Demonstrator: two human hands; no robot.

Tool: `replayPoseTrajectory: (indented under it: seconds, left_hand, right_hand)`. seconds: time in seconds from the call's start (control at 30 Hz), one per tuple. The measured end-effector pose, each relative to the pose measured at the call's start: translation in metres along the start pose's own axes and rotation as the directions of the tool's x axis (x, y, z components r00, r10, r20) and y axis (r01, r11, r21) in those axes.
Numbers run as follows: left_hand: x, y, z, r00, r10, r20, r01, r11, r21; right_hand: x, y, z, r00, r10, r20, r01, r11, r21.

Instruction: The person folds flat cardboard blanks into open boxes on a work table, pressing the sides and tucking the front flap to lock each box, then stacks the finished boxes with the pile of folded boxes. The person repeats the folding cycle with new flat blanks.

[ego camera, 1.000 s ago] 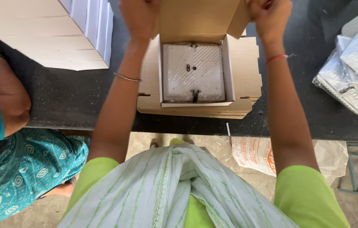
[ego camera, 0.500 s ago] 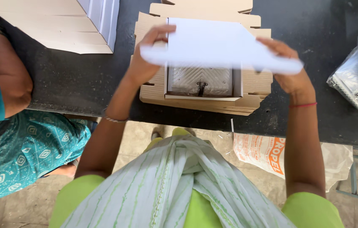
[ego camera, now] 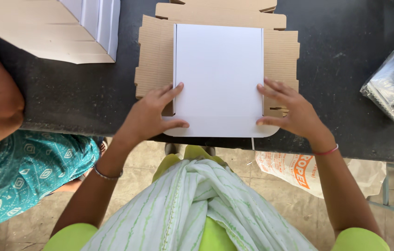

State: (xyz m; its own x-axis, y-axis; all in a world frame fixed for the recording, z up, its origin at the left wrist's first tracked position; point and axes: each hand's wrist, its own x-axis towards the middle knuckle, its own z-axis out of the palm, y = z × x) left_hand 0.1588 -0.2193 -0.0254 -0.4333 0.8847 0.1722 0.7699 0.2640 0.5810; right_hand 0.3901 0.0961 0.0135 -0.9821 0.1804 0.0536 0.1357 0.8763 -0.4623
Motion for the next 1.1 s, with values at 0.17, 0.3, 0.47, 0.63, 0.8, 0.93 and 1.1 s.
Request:
replayPoseTrajectory:
  seconds: [0.17, 0.3, 0.47, 0.63, 0.8, 0.93, 1.1]
  left_hand:
    - [-0.003, 0.003, 0.018, 0.998, -0.013, -0.060, 0.016, 0.998, 0.055]
    - [-0.008, -0.003, 0.035, 0.984, 0.024, -0.179, -0.019, 0.999, 0.030]
    - [-0.009, 0.001, 0.033, 0.960, 0.050, -0.274, -0.073, 0.995, -0.074]
    - [0.004, 0.022, -0.015, 0.965, -0.112, -0.238, 0.008, 0.917, -0.398]
    - [0.068, 0.018, -0.081, 0.908, -0.074, -0.411, -0.015, 0.978, -0.208]
    - [0.133, 0.007, -0.097, 0.629, 0.358, -0.690, -0.298, 0.931, 0.211]
    - [0.159, -0.005, -0.100, 0.673, 0.333, -0.661, -0.199, 0.941, 0.272]
  right_hand:
    - [-0.007, -0.006, 0.011, 0.997, 0.037, -0.061, -0.047, 0.985, -0.165]
    - [-0.016, -0.003, 0.033, 0.987, 0.112, -0.116, -0.123, 0.988, -0.092]
    - [-0.021, 0.008, 0.050, 0.968, 0.202, -0.150, -0.142, 0.930, 0.339]
    - [-0.015, 0.009, 0.015, 0.953, 0.129, -0.275, 0.027, 0.866, 0.500]
    - [0.045, 0.020, -0.055, 0.930, 0.126, -0.346, 0.098, 0.821, 0.563]
    - [0.104, 0.032, -0.085, 0.921, -0.006, -0.389, 0.266, 0.737, 0.621]
    - [0.122, 0.032, -0.110, 0.815, -0.307, -0.492, 0.326, 0.944, -0.048]
